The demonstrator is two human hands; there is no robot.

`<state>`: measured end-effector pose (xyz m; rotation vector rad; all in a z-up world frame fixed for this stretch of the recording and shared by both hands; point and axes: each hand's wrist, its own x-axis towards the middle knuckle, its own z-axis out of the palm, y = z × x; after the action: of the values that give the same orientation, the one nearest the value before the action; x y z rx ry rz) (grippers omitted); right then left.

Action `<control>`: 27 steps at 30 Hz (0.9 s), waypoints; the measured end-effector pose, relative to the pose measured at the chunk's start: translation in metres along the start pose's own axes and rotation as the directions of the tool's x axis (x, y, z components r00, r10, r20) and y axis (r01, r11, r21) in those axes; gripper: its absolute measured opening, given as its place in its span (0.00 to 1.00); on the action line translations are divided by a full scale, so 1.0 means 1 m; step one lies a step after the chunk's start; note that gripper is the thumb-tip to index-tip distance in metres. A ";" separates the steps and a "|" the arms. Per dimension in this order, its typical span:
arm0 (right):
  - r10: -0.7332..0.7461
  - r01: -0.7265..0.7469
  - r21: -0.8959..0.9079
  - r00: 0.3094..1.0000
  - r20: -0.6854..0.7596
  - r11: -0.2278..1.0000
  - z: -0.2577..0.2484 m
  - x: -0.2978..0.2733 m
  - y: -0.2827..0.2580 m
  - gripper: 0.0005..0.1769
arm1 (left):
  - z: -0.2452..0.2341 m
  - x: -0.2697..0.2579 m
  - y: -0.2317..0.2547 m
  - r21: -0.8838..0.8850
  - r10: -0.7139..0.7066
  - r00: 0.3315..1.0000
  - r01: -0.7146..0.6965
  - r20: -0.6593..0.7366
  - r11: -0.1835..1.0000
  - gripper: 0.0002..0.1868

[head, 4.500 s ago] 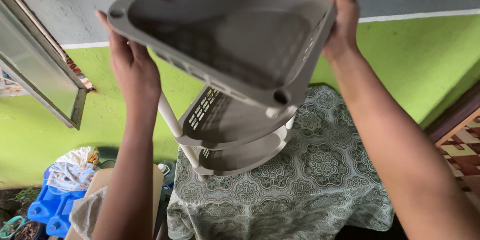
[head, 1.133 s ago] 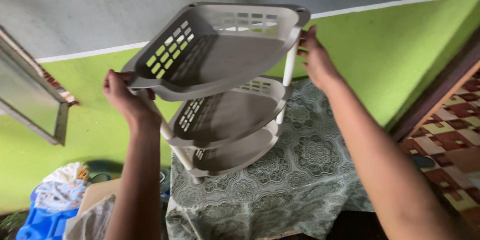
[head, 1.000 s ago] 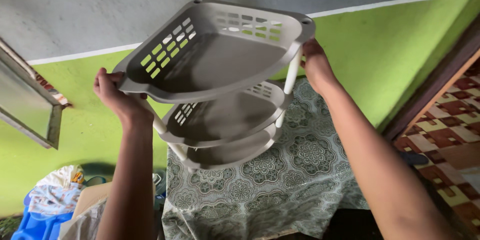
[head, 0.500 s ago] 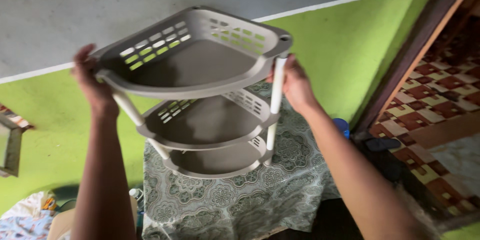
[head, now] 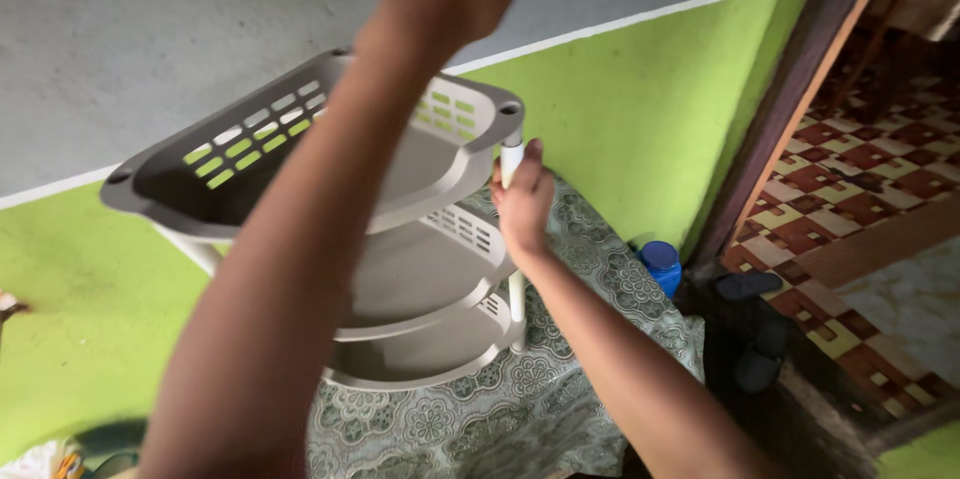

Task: The person assembles a three-tier corner shelf by inserting white plastic poles into gray triangular baskets. They stack the baskets onto the poles and adjust the structure to ensure stability. The final assembled shelf is placed upright on a patterned cloth.

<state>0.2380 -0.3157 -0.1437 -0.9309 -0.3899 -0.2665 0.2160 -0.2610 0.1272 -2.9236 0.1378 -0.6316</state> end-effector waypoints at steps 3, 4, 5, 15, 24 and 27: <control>-0.043 0.035 -0.083 0.995 -0.094 0.996 0.005 -0.002 0.003 0.29 | 0.088 -0.016 0.047 0.151 0.148 0.594 -0.044 -0.791 0.987 0.38; -0.022 0.015 -0.076 0.995 -0.094 0.997 0.004 0.000 0.003 0.29 | 0.097 -0.011 0.049 0.017 0.057 0.764 -0.060 -0.642 0.998 0.39; 0.000 -0.006 -0.068 0.995 -0.095 0.998 0.004 0.002 0.001 0.29 | 0.100 -0.009 0.051 -0.117 -0.011 0.894 -0.046 -0.447 0.992 0.41; -0.036 0.029 -0.054 0.992 -0.125 0.998 0.012 0.001 0.000 0.30 | 0.061 -0.006 0.040 0.107 0.025 0.808 0.048 -0.589 0.993 0.38; -0.018 0.003 -0.087 0.985 -0.173 0.996 0.014 0.005 -0.003 0.32 | 0.051 -0.006 0.037 -0.204 -0.195 0.981 0.186 -0.025 0.961 0.43; -0.007 -0.010 -0.095 0.985 -0.170 0.995 0.011 0.007 0.006 0.31 | 0.082 -0.046 0.049 -0.019 -0.095 0.992 0.094 -0.085 0.995 0.40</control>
<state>0.2444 -0.3038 -0.1385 -0.9944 -0.2202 -0.3633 0.2053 -0.2935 0.0269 -2.9330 0.0135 -0.7737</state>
